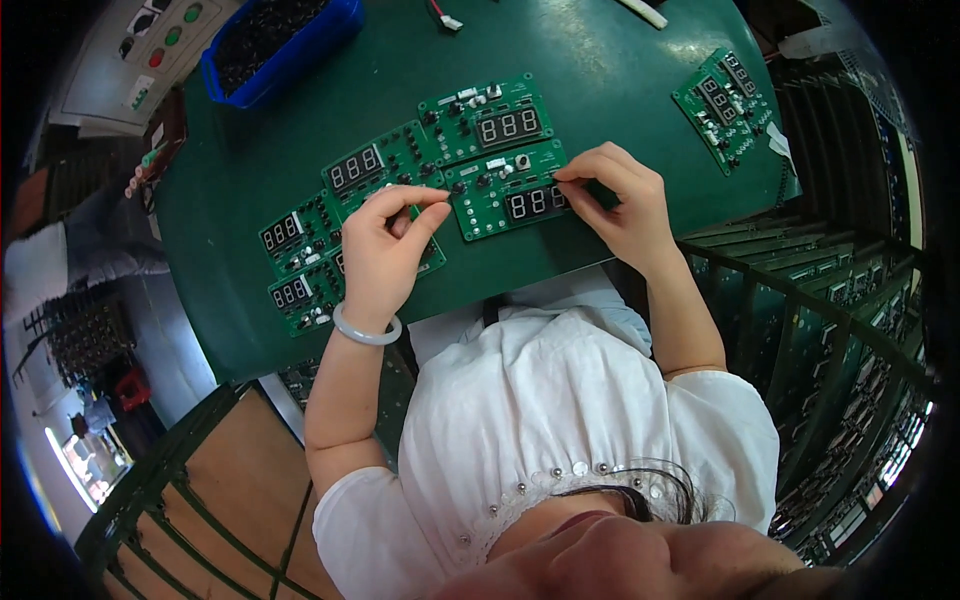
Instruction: The person inserts small electronic components into green printed circuit boards by hand.
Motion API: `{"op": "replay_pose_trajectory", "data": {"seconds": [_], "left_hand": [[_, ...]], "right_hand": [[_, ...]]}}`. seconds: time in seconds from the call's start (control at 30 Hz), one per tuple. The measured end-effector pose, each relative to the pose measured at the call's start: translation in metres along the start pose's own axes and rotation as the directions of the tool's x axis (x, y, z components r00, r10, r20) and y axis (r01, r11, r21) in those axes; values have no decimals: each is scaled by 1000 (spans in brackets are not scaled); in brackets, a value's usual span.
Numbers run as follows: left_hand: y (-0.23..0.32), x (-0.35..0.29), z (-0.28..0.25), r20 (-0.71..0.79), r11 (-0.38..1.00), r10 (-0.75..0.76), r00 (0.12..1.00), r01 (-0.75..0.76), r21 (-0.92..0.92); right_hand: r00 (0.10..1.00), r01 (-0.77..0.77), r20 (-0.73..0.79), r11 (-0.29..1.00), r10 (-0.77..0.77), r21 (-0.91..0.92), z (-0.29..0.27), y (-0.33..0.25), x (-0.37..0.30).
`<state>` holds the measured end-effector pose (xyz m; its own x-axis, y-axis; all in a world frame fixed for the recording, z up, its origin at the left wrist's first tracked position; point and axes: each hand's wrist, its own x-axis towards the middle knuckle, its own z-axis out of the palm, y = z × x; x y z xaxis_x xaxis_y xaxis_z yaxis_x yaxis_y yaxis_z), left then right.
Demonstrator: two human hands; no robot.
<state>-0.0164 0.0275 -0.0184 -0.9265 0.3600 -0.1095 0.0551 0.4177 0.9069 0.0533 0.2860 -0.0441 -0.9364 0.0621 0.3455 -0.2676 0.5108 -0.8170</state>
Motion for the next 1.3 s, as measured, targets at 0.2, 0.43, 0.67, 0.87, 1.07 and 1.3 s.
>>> {"op": "replay_pose_trajectory", "data": {"seconds": [0.2, 0.43, 0.67, 0.87, 1.07, 1.3], "left_hand": [[6, 6, 10, -124, 984, 71, 990, -50, 171], [7, 16, 8, -115, 954, 218, 969, -186, 237], [-3, 57, 5, -150, 885, 360, 921, -286, 368], [-14, 68, 10, -117, 869, 401, 909, -337, 361], [-12, 70, 12, -94, 864, 411, 907, -354, 358], [-19, 71, 11, -36, 782, 541, 840, -486, 391]], "right_hand": [[985, 175, 41, 975, -170, -138, 24, -12, 25], [993, 104, 69, 986, -96, -130, 34, -7, 49], [964, 217, 216, 934, -158, -284, 53, -7, 71], [948, 266, 258, 905, -184, -332, 52, -9, 68], [948, 254, 270, 913, -169, -320, 51, -4, 69], [959, 212, 239, 942, -150, -261, 55, 2, 67]]}}
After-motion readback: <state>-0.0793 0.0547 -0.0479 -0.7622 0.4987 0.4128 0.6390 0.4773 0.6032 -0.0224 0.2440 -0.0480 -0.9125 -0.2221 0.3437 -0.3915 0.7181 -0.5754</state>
